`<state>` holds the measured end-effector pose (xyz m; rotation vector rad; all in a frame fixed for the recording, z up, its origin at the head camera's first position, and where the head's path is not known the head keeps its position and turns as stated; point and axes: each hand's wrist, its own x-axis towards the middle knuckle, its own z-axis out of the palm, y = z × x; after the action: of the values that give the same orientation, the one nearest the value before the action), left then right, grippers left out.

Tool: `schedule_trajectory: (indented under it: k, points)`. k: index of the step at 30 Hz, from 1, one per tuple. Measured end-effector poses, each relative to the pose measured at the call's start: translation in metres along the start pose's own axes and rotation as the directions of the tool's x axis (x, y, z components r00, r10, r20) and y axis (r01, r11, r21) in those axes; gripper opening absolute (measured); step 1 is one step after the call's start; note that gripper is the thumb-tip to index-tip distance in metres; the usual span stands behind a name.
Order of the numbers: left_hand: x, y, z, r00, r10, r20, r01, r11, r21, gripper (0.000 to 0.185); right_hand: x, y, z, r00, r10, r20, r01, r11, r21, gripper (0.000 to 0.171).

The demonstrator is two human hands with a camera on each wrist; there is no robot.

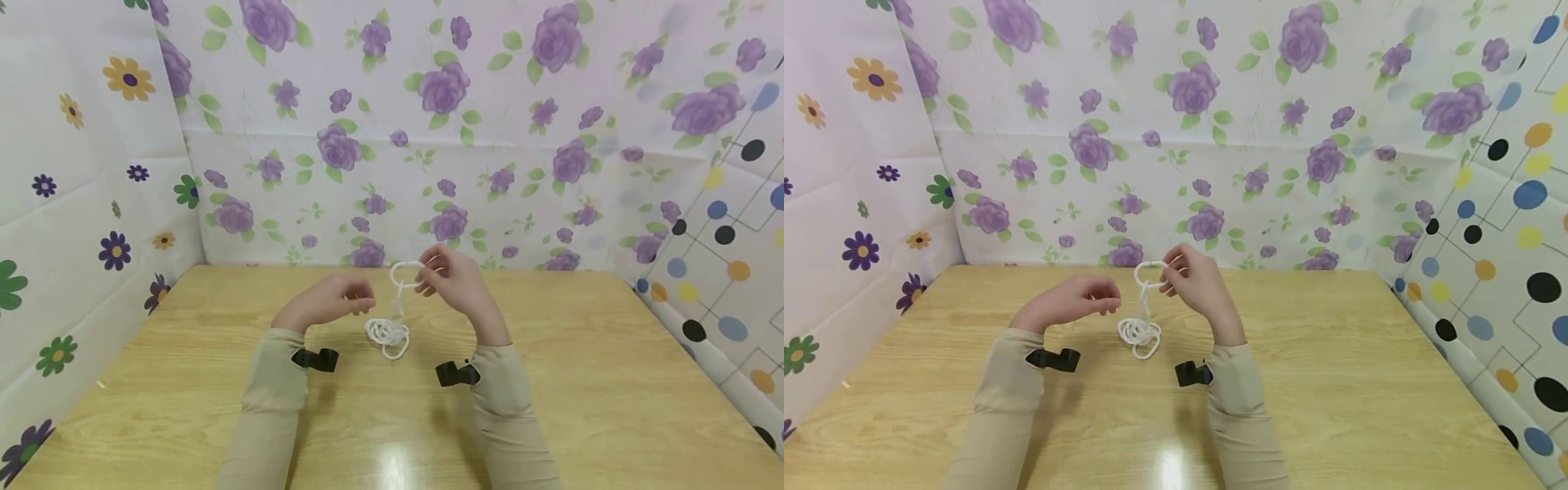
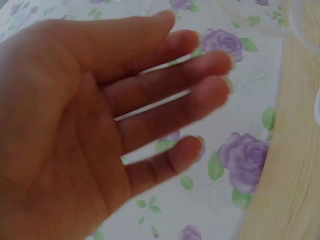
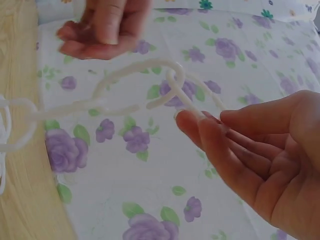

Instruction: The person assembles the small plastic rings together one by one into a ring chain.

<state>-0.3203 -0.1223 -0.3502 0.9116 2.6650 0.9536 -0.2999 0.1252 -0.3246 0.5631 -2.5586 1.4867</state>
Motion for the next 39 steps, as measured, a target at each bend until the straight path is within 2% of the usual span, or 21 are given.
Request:
schedule_trajectory:
  k: [4,7,11,15,18,19,24,27,32,39]
  points:
    - [0.007,-0.012,0.01,0.992,-0.07,0.104,0.071,0.997,-0.006,0.04,0.0,-0.002,-0.006,0.997,-0.047,-0.068,0.049,0.998,0.032,0.015]
    - [0.014,-0.019,0.021,0.985,-0.092,0.149,0.094,0.996,-0.004,0.06,-0.002,-0.005,-0.006,0.988,-0.072,-0.135,0.087,0.99,0.109,0.018]
    - [0.023,-0.017,0.035,0.983,-0.098,0.153,0.091,0.994,0.055,0.078,-0.005,-0.013,-0.007,0.964,-0.09,-0.249,0.152,0.958,0.242,0.02]
    - [0.026,-0.012,0.045,0.97,-0.14,0.2,0.119,0.987,0.112,0.087,-0.006,-0.014,-0.01,0.94,-0.098,-0.327,0.204,0.929,0.307,0.019]
    - [0.026,-0.012,0.05,0.958,-0.17,0.231,0.14,0.98,0.139,0.086,-0.008,-0.014,-0.013,0.927,-0.097,-0.361,0.218,0.925,0.312,0.018]
    - [0.027,-0.013,0.052,0.959,-0.165,0.231,0.131,0.979,0.154,0.085,-0.009,-0.014,-0.014,0.924,-0.099,-0.37,0.225,0.922,0.315,0.018]
    - [0.034,-0.008,0.062,0.979,-0.08,0.189,0.049,0.985,0.163,0.075,-0.012,-0.018,-0.02,0.899,-0.139,-0.415,0.292,0.897,0.332,0.02]
    - [0.039,-0.002,0.069,0.983,-0.046,0.179,0.016,0.986,0.163,0.07,-0.014,-0.02,-0.025,0.88,-0.165,-0.446,0.338,0.877,0.341,0.02]
    - [0.041,0.001,0.077,0.978,-0.095,0.183,0.062,0.982,0.177,0.069,-0.02,-0.021,-0.038,0.845,-0.165,-0.508,0.383,0.85,0.362,0.01]
    - [0.037,-0.01,0.073,0.974,-0.13,0.183,0.092,0.975,0.202,0.057,-0.031,-0.018,-0.065,0.823,-0.108,-0.557,0.391,0.82,0.418,0.008]
